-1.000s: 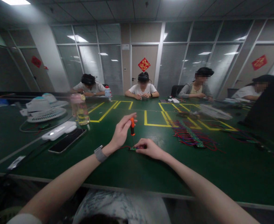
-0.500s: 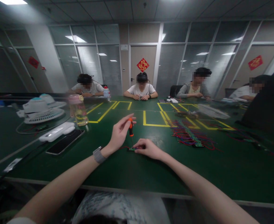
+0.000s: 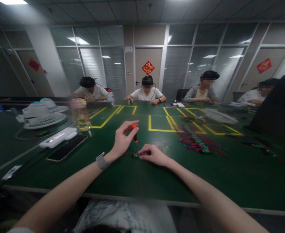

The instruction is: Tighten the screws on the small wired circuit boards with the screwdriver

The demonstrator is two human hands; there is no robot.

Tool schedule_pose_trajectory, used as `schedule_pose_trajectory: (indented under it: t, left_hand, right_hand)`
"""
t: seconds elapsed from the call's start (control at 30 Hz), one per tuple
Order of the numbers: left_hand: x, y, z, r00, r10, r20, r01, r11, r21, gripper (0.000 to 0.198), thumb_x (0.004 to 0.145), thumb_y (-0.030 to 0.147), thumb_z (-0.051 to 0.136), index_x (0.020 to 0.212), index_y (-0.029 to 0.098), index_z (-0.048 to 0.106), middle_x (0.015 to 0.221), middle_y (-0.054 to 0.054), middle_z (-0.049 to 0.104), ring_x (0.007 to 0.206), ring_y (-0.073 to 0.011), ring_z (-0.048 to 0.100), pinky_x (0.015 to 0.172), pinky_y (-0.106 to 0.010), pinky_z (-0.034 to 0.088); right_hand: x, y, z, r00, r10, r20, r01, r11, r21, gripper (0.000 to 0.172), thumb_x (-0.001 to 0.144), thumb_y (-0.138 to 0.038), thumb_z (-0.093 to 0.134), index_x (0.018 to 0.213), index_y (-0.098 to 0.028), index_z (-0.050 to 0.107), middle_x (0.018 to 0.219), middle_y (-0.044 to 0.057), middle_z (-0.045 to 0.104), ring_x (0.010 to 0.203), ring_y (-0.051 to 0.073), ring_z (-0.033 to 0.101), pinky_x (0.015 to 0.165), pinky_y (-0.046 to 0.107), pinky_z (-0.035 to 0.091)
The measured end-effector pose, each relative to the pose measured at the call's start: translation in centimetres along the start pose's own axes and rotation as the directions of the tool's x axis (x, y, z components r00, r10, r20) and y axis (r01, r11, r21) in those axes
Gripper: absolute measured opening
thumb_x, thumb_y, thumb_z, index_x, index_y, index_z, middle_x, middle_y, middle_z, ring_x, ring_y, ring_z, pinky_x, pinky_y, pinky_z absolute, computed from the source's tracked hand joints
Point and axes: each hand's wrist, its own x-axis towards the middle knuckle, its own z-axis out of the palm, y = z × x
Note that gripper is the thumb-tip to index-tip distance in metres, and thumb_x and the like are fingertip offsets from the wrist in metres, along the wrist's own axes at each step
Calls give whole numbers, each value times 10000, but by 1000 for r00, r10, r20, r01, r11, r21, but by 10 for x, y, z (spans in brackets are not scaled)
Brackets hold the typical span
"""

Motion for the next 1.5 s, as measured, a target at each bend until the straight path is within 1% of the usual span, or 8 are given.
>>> schedule_pose_trajectory:
  t: [0.13,0.27,0.5,0.7,0.87,1.07,1.3,1.5]
  left_hand:
    - [1,1,-2,999,23,-38,-19,996,90,212,846,297,585,1021,226,683,1002,-46,549,931,-140,561,823,-258,466]
    - [1,-1,0,999,-29,37,33,996,-86,328,941,263,393,1210,225,576,1146,-67,576,977,-143,592,869,-291,474]
    - [1,1,-1,999,12,-37,-9,997,81,213,818,303,623,1005,217,678,958,-39,566,871,-134,564,796,-253,470]
    - [1,2,0,995,-10,99,20,995,-100,329,932,274,422,1219,220,572,1128,-71,604,965,-148,601,868,-296,472]
    - [1,2,-1,1000,10,24,-11,999,37,264,820,302,621,1064,207,654,933,-38,602,861,-138,580,804,-269,475]
    - [1,2,-1,996,-3,88,6,999,-37,324,924,241,436,1218,225,570,1135,-73,574,1008,-149,568,888,-287,455]
    - [1,3,-2,1000,21,6,-21,995,98,229,816,287,623,1030,214,662,999,-50,559,910,-155,558,840,-293,463]
    - [1,4,0,995,3,104,5,996,-85,331,944,246,380,1223,231,558,1233,-77,548,1057,-165,572,919,-316,452]
  right_hand:
    - [0,-2,0,1000,7,-2,-7,1000,14,262,771,-347,670,944,-157,723,811,37,585,681,134,522,651,270,433]
    - [-1,-5,0,1000,15,2,-15,999,34,283,770,-380,667,939,-160,721,824,39,582,686,135,528,648,271,438]
    - [-1,-4,-1,1000,9,4,-9,1000,5,283,775,-384,665,946,-166,721,822,37,594,698,137,532,665,272,445]
    - [-1,-4,0,1000,2,3,-2,1000,8,289,775,-388,662,944,-161,719,819,37,594,703,139,542,673,273,450]
    - [-1,-6,-1,1000,12,4,-12,1000,27,306,768,-407,666,932,-155,722,827,44,587,697,138,536,666,273,450]
    - [-1,-7,-1,1000,6,9,-6,1000,1,259,786,-352,651,949,-166,725,829,44,595,696,136,536,675,274,452]
    - [-1,-4,0,1000,1,10,-1,1000,-10,274,792,-379,643,956,-176,727,820,39,589,703,138,537,665,268,446]
    - [-1,-3,0,1000,6,6,-7,1000,21,278,778,-371,659,945,-158,721,832,41,586,684,129,529,650,263,443]
